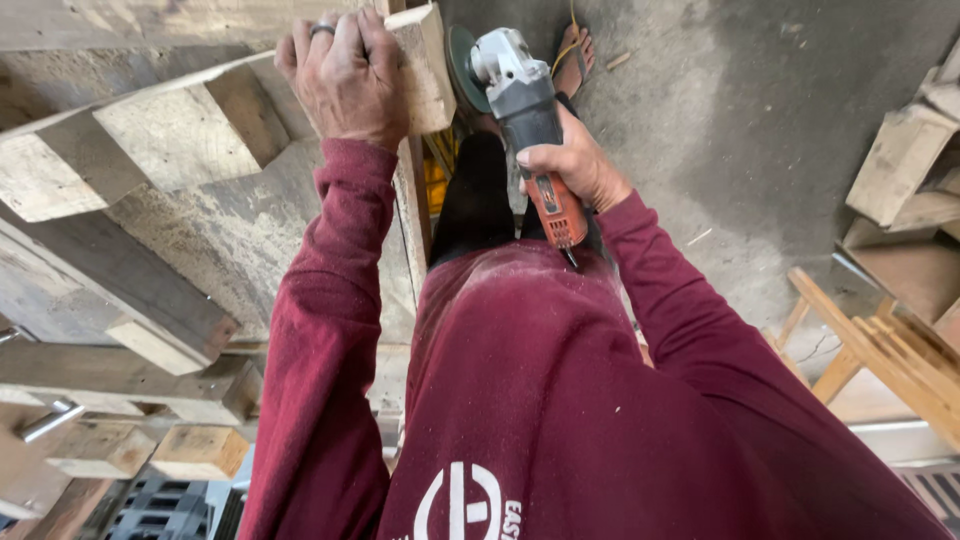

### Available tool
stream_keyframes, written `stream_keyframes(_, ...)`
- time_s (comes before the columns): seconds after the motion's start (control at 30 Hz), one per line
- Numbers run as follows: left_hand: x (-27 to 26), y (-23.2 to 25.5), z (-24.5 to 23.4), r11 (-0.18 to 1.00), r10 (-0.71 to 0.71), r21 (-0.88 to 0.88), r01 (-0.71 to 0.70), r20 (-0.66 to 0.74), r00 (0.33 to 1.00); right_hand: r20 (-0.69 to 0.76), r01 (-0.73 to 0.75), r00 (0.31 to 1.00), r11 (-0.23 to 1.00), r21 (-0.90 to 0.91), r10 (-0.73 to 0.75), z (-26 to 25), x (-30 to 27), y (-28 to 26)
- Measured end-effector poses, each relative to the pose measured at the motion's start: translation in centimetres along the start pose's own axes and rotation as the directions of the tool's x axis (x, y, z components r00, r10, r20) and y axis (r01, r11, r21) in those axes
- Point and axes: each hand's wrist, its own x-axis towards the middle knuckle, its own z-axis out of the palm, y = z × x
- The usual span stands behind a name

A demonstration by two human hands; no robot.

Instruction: The person uses an angle grinder to smooth the edges and surfaces of small wooden blocks. They hold the wood with their left hand and operate the grinder with their right, moving the tool along the wood to remove rough edges and create a smoother finish.

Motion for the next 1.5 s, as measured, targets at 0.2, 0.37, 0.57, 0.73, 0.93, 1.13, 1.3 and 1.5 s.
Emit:
stream_keyframes(0.2,0.1,-0.1,0.4,0.999,-0.008,0.037,0.007,0.018,1.0,0.034,-0.041,0.999,0.998,-0.044,0.042,-0.2,0.1,-1.2)
stream_keyframes(0.37,-0.4,-0.3,0.3,0.998,0.032,0.063,-0.03,-0.026,0.999,0.055,-0.113,0.992,0.994,-0.004,0.113,0.7,-1.9,-0.9)
stream_keyframes(0.57,-0.2,-1.0,1.1,0.998,-0.022,0.065,0.021,0.015,1.0,0.098,0.013,0.995,0.999,-0.038,-0.009,-0.2,1.7,-2.0)
stream_keyframes(0.73,-0.3,-0.2,0.3,0.999,-0.018,0.049,0.017,0.023,1.0,0.055,-0.073,0.996,0.997,0.0,0.073,0.3,-0.4,-1.6)
stream_keyframes(0.93,-0.3,-0.1,-0.1,0.998,-0.014,0.06,0.012,0.018,1.0,0.063,-0.053,0.997,0.998,0.021,0.051,0.3,1.8,-2.1)
stream_keyframes(1.13,0.2,0.0,0.1,0.998,0.007,0.056,-0.007,-0.002,1.0,0.077,-0.055,0.996,0.998,0.018,0.053,0.5,0.5,-3.1)
stream_keyframes(1.3,-0.2,-0.4,0.0,0.998,-0.029,0.051,0.027,0.027,0.999,0.082,0.011,0.997,0.999,-0.041,-0.008,0.0,2.5,-3.0)
stream_keyframes(1.5,-0.1,0.1,-0.2,0.999,0.015,0.038,-0.015,0.004,1.0,0.018,-0.067,0.998,0.998,-0.009,0.067,0.8,0.2,-1.5)
